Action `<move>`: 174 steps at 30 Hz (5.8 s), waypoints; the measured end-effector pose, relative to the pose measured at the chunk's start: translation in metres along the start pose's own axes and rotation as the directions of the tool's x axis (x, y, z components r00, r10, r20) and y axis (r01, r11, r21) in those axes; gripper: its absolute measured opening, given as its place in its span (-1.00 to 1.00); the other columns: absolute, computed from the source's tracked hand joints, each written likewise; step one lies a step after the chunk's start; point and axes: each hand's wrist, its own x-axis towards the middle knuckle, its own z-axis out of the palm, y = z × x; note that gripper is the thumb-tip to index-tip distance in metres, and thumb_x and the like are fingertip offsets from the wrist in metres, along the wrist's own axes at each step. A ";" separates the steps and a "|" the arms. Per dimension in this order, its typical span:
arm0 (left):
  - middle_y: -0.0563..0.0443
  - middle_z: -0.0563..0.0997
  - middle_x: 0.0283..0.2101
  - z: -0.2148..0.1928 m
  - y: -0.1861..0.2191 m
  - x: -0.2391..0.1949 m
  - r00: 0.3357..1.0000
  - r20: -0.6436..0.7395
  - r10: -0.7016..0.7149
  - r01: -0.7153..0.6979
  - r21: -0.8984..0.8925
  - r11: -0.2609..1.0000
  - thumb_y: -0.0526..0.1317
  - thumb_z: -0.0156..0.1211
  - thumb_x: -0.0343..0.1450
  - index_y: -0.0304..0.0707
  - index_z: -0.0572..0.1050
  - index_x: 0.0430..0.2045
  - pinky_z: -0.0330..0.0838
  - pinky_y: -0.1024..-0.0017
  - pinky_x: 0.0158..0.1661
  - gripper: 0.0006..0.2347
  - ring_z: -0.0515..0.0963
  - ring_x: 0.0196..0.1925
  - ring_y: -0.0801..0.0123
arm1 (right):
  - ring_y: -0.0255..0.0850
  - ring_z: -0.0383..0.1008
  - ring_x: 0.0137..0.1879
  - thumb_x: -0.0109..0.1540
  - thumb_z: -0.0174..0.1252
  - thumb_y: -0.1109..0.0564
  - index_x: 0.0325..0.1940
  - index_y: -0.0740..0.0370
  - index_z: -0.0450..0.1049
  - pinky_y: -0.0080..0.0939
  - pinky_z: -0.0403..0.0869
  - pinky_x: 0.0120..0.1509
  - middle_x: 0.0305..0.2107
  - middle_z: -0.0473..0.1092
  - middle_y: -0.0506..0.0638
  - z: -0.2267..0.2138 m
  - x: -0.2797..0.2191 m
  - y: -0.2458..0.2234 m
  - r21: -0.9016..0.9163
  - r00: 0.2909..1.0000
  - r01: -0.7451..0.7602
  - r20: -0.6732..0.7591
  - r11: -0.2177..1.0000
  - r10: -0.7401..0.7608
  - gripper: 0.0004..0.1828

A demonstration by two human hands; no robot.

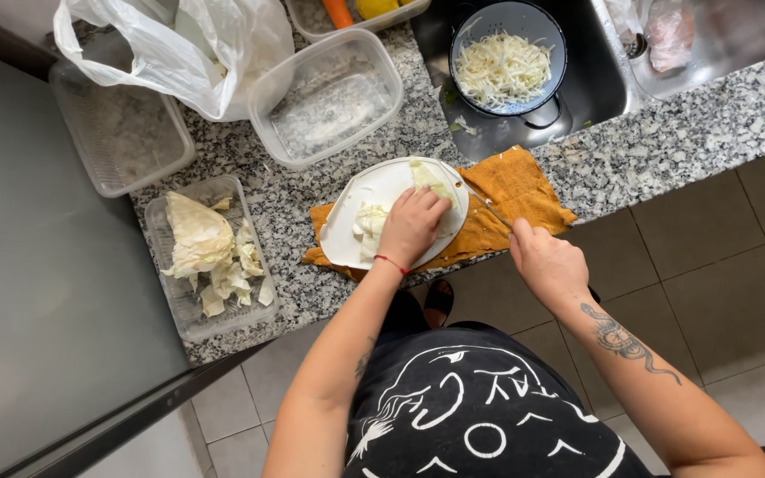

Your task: The person washes shredded cabbage in a colander under running water, then places a cabbage wedge on a cutting board. They use a knife to slice the cabbage into thin strips on the board.

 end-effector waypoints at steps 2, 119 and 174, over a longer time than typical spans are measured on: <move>0.19 0.48 -0.32 -0.002 -0.004 -0.007 1.000 0.025 -0.007 0.007 -0.021 1.000 -0.17 -0.02 0.30 0.10 0.40 -0.29 0.26 0.37 0.09 -0.85 0.51 -0.02 0.37 | -0.03 0.47 -0.58 0.27 -0.15 -0.15 -0.25 -0.08 0.21 -0.07 0.48 -0.46 -0.59 0.32 -0.05 -0.004 -0.004 -0.001 -0.005 1.000 0.012 -0.007 1.000 -0.012 -0.82; 0.09 0.48 -0.29 -0.051 -0.035 -0.071 0.992 -0.044 -0.122 0.113 -0.161 0.980 -0.28 0.20 0.24 -0.05 0.45 -0.19 0.47 0.44 -0.15 -0.73 0.55 -0.17 0.29 | 0.17 0.49 -0.29 0.30 -0.03 -0.15 -0.20 -0.03 0.30 0.13 0.46 -0.18 -0.52 0.46 0.16 -0.029 -0.042 -0.002 0.534 0.945 -0.327 0.187 0.780 0.268 -0.78; 0.14 0.31 -0.40 -0.014 -0.007 -0.028 0.998 -0.006 0.058 -0.057 0.130 0.990 -0.29 0.14 0.10 -0.05 0.26 -0.45 0.47 0.49 -0.42 -0.75 0.46 -0.39 0.32 | 0.18 0.49 -0.30 0.28 -0.04 -0.16 -0.22 -0.02 0.32 0.15 0.45 -0.19 -0.54 0.44 0.17 -0.039 -0.055 0.003 0.577 0.950 -0.310 0.223 0.756 0.220 -0.77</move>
